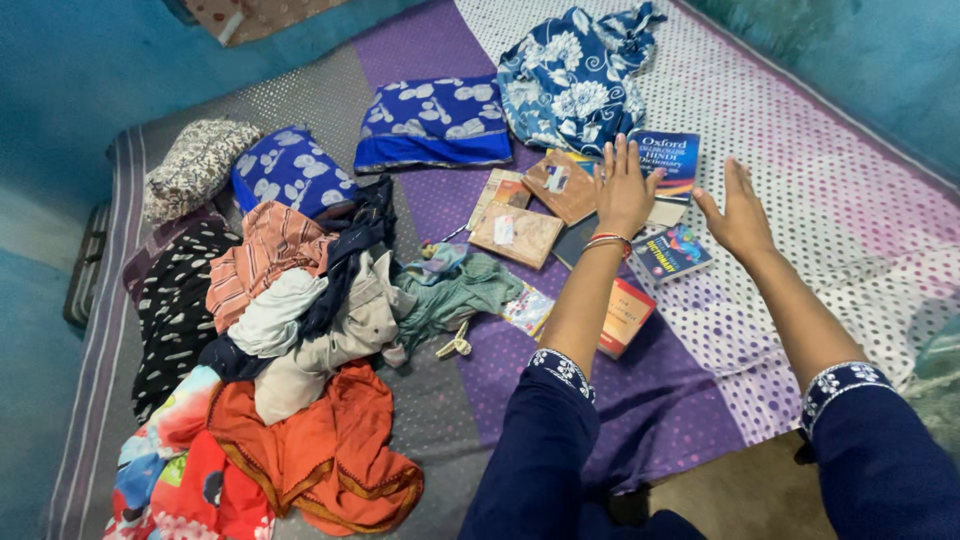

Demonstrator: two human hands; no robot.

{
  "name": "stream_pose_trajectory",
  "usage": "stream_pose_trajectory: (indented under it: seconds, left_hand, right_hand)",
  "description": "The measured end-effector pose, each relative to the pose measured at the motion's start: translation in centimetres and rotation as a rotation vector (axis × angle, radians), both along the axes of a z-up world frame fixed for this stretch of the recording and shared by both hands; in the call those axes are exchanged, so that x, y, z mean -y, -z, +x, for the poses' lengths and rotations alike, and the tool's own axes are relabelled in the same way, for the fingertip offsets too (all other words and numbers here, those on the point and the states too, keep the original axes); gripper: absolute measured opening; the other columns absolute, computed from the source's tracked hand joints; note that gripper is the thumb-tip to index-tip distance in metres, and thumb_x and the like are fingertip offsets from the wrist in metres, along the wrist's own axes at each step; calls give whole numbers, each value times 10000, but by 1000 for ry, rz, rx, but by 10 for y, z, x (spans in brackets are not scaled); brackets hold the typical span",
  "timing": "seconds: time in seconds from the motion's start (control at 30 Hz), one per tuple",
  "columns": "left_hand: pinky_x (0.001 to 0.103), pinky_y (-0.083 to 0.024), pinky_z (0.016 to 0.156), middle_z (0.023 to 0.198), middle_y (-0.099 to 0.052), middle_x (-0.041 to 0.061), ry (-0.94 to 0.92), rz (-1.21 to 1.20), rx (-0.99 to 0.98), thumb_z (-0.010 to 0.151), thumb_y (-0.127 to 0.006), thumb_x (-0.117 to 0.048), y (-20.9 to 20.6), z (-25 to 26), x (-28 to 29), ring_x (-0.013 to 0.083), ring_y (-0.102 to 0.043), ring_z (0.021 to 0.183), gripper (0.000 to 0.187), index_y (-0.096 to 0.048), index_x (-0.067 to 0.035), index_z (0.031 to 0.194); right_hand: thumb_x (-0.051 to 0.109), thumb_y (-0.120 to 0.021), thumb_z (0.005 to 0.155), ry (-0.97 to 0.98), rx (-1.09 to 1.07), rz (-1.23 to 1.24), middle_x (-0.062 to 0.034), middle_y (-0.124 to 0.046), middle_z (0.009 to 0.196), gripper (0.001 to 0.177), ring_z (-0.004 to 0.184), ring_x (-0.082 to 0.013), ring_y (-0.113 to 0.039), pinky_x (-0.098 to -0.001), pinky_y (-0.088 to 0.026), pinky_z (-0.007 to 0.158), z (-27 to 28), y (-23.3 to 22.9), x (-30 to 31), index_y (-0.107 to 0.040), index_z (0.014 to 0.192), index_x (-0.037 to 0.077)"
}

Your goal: The person picks up books and folders from a bed, stacks them, and places them onto a metal shelf. They also handle and move various pieces of clothing scattered across the bed.

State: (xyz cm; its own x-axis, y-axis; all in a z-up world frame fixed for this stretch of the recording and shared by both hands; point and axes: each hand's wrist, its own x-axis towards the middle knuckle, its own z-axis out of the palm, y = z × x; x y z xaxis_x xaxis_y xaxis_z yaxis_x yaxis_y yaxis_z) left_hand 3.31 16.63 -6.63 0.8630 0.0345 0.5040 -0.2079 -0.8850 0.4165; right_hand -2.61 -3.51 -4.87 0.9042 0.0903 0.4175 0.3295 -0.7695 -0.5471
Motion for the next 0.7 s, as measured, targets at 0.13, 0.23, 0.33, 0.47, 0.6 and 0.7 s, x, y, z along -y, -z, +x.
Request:
stream_pose_trajectory:
  seconds: [0.13, 0.23, 0.33, 0.47, 0.6, 0.7]
  left_hand:
    - [561, -202, 1253, 1704, -257, 134, -5, -49, 9, 964, -543, -555, 13, 3, -28, 327, -195, 1591, 806, -385, -44, 1566]
    - [559, -187, 1262, 1693, -283, 142, -17, -51, -8, 968, -544, -550, 32, 3, -46, 341, -195, 1591, 785, -403, -47, 1554]
    - [547, -179, 1266, 1687, -293, 159, -38, -37, -2, 980, -536, -548, 53, 6, -65, 357, -197, 1584, 781, -397, -32, 1550]
    - [539, -178, 1273, 1676, -303, 162, -66, -33, -65, 984, -525, -547, 79, 15, -87, 346, -212, 1587, 787, -387, -30, 1562]
    - [557, -177, 1265, 1676, -302, 164, -58, -66, -177, 1014, -499, -526, 92, 17, -103, 346, -208, 1580, 783, -349, -35, 1605]
    - [587, -154, 1226, 1680, -263, 163, -48, -131, -286, 996, -501, -522, 99, 21, -113, 342, -145, 1595, 761, -344, -39, 1563]
  right_hand:
    - [496, -571, 1034, -25, -33, -3, -365, -311, 1610, 885, 1527, -460, -282, -475, -272, 1226, 13, 26, -28, -258, 1595, -113]
    - [496, -575, 1032, -50, -15, -3, -367, -337, 1604, 873, 1511, -470, -319, -471, -296, 1225, 19, 47, -49, -281, 1583, -114]
    - [499, -586, 1024, -55, -47, 23, -375, -360, 1582, 882, 1489, -476, -353, -472, -313, 1213, 22, 58, -69, -286, 1577, -119]
    - [510, -556, 964, -5, -266, 101, -344, -428, 1532, 906, 1401, -472, -452, -484, -379, 1158, 23, 76, -93, -282, 1625, -46]
    - [474, -626, 1003, -39, -146, 96, -389, -378, 1557, 888, 1457, -489, -376, -479, -317, 1191, 43, 120, -109, -295, 1554, -139]
    - [464, -659, 988, -45, -157, 124, -395, -387, 1541, 904, 1461, -487, -376, -473, -314, 1199, 55, 150, -120, -300, 1546, -149]
